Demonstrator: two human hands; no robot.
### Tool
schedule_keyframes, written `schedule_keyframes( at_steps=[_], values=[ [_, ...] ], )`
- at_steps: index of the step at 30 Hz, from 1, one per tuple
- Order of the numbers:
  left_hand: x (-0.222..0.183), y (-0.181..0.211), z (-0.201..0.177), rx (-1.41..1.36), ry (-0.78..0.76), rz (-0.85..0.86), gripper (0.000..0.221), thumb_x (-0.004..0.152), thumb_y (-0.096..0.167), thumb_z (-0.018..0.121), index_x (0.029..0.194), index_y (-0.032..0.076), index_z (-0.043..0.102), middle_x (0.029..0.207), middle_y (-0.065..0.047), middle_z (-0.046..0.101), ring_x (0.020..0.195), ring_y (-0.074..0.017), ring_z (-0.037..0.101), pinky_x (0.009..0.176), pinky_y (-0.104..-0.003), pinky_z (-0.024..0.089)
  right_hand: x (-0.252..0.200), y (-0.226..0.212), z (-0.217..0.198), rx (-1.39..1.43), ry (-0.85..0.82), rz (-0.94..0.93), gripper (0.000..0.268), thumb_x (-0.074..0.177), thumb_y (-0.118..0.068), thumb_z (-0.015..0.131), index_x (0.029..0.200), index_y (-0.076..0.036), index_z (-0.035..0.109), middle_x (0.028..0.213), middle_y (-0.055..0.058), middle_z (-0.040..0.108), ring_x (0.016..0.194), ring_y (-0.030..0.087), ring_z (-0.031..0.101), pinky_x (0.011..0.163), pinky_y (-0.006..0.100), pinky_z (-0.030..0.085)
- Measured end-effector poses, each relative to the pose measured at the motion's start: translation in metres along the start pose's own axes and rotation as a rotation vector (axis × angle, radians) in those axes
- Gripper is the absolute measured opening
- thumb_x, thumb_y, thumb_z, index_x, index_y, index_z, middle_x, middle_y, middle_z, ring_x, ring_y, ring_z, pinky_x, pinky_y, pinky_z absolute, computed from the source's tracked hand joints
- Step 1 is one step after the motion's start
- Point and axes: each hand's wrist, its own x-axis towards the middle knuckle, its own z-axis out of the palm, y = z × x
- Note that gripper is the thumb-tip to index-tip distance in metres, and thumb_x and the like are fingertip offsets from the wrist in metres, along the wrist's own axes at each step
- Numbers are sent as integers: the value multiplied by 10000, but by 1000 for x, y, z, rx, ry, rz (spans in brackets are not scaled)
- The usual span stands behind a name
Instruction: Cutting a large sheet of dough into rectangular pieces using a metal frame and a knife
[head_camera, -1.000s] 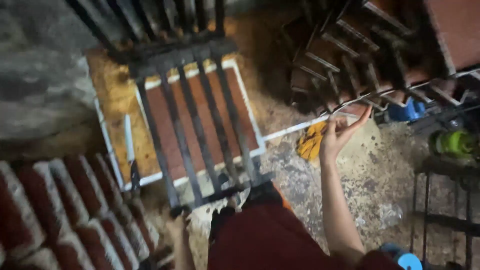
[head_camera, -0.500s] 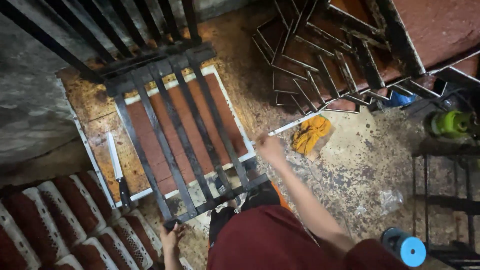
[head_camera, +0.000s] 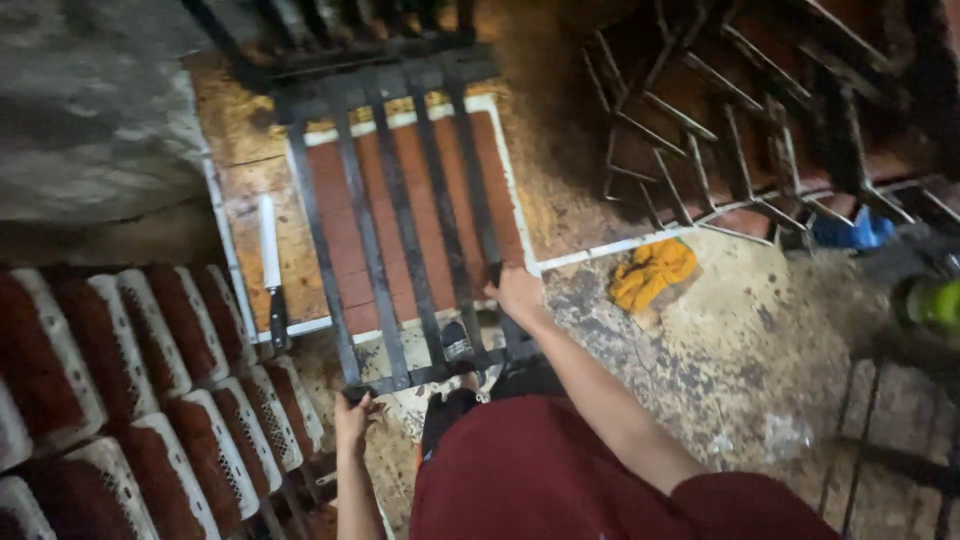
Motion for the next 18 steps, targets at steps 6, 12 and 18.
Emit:
schedule_keyframes(
  at_steps=[6,12,18],
  values=[
    [2,1,3,-3,-25,-80,259,999,115,595,1163,151,398,820,-258,721,635,-286,713,400,-308,452,16,11,24,-151,255,-76,502,781,-556,760,938,-79,750,781,123,750,759,364,756,651,478,604],
    [8,-3,1,58,-20,-66,304,1017,145,621,1248,119,426,1095,-240,687,746,-394,746,461,-372,578,-5,-5,-24,-35,-57,-46,515,892,-475,681,1037,17,729,962,252,763,951,425,750,793,570,584],
    [2,1,-5,108,-56,-73,322,1017,156,620,1242,85,402,1051,-272,713,758,-377,756,444,-329,554,17,13,8,-91,-74,-20,522,883,-548,690,1025,-46,725,945,205,772,967,398,753,818,540,585]
  ],
)
